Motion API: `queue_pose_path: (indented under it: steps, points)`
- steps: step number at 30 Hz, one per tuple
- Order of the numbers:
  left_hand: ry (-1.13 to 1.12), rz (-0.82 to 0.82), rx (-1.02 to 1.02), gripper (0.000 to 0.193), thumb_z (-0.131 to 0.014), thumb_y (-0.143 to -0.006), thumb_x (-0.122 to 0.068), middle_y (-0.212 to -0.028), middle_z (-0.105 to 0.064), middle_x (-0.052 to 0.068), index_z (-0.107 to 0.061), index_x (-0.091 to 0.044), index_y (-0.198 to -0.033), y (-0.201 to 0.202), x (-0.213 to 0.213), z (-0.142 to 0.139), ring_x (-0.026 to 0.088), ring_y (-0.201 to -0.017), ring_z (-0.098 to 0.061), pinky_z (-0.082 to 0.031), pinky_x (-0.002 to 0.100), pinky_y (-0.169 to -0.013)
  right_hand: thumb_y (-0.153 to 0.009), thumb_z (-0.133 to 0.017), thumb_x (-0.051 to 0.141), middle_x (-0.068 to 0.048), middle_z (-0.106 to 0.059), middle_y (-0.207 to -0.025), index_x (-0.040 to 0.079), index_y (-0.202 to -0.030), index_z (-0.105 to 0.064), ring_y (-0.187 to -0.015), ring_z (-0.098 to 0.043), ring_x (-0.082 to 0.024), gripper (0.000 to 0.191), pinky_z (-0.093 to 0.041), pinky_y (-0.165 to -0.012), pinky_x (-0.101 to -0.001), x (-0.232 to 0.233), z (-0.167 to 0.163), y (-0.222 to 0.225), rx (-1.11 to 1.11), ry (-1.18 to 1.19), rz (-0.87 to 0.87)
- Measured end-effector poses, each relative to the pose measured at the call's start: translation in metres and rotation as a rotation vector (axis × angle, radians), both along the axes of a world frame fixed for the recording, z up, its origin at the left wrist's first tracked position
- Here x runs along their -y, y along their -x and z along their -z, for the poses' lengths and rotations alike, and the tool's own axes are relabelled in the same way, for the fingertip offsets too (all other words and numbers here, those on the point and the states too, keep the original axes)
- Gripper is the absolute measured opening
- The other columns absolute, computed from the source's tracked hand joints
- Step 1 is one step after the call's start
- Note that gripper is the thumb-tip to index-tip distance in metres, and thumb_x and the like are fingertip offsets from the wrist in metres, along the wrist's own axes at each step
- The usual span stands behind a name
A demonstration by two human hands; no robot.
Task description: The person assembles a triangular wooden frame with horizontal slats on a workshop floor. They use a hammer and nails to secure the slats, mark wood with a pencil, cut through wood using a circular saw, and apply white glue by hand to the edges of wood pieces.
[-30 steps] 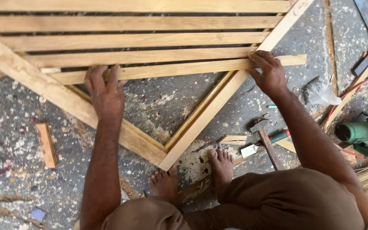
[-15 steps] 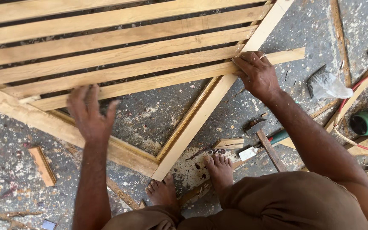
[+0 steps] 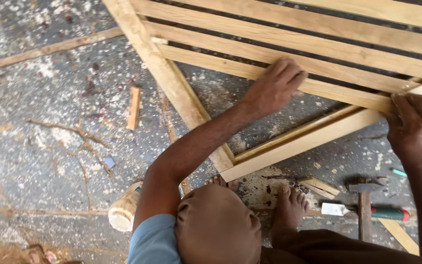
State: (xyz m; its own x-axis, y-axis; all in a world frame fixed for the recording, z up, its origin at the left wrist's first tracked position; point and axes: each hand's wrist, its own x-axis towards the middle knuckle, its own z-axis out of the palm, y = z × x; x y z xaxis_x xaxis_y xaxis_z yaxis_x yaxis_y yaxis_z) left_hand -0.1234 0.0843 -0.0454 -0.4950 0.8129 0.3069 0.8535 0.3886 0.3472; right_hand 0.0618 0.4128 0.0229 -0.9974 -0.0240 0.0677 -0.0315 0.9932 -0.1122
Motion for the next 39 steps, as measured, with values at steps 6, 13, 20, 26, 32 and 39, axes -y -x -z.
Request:
queue_pose_path:
  steps: [6,13,20,26,32,39]
  points:
    - [0.015,0.031,-0.007,0.055,-0.081,-0.091,-0.037,-0.118,-0.057,0.014,-0.061,0.003,-0.122,0.006,0.001,-0.002,0.028,-0.121,-0.051,-0.049,0.045,-0.116,-0.104,-0.085,0.013,-0.009,-0.069,-0.126,0.008,-0.126,-0.075,-0.115,-0.067,-0.024,0.024,-0.059,-0.096,-0.0329,-0.003,0.012,0.003,-0.008,0.010,0.027]
    - [0.358,0.220,0.106,0.070,-0.081,-0.079,-0.045,-0.124,-0.058,0.022,-0.060,0.005,-0.123,0.032,-0.018,-0.032,0.036,-0.120,-0.051,-0.050,0.049,-0.099,-0.102,-0.078,0.011,-0.006,-0.068,-0.116,0.010,-0.118,-0.072,-0.104,-0.065,-0.024,0.017,-0.059,-0.091,-0.0377,0.001,0.013,0.012,-0.036,0.096,0.008]
    - [0.226,0.355,0.145,0.052,-0.077,-0.093,-0.037,-0.128,-0.062,0.017,-0.064,-0.002,-0.130,0.027,-0.047,-0.047,0.036,-0.124,-0.054,-0.041,0.055,-0.110,-0.091,-0.066,0.003,-0.013,-0.071,-0.118,0.011,-0.122,-0.071,-0.106,-0.069,-0.034,0.032,-0.058,-0.090,-0.0466,0.008,0.022,0.013,-0.092,0.197,0.198]
    - [0.376,0.285,0.037,0.053,-0.083,-0.086,-0.036,-0.111,-0.062,0.011,-0.068,-0.005,-0.126,0.021,-0.047,-0.064,0.026,-0.101,-0.055,-0.057,0.037,-0.085,-0.101,-0.057,0.001,-0.011,-0.063,-0.138,0.014,-0.137,-0.062,-0.127,-0.064,-0.029,0.039,-0.058,-0.106,-0.0487,0.030,0.016,-0.019,-0.241,0.176,0.344]
    - [0.329,0.298,0.065,0.049,-0.082,-0.093,-0.035,-0.110,-0.061,0.010,-0.071,-0.003,-0.128,0.021,-0.039,-0.054,0.024,-0.103,-0.055,-0.059,0.035,-0.083,-0.104,-0.072,0.000,-0.010,-0.075,-0.113,0.010,-0.112,-0.071,-0.103,-0.073,-0.021,0.013,-0.065,-0.086,-0.0345,-0.055,0.019,-0.145,-0.416,0.380,0.787]
    - [0.265,0.311,0.049,0.049,-0.083,-0.093,-0.032,-0.110,-0.061,0.012,-0.070,-0.002,-0.128,0.018,-0.038,-0.057,0.027,-0.108,-0.056,-0.059,0.040,-0.093,-0.098,-0.079,0.006,-0.013,-0.073,-0.106,0.005,-0.105,-0.070,-0.096,-0.072,-0.022,0.012,-0.063,-0.080,-0.0344,-0.028,0.023,-0.229,-0.068,0.274,0.841]
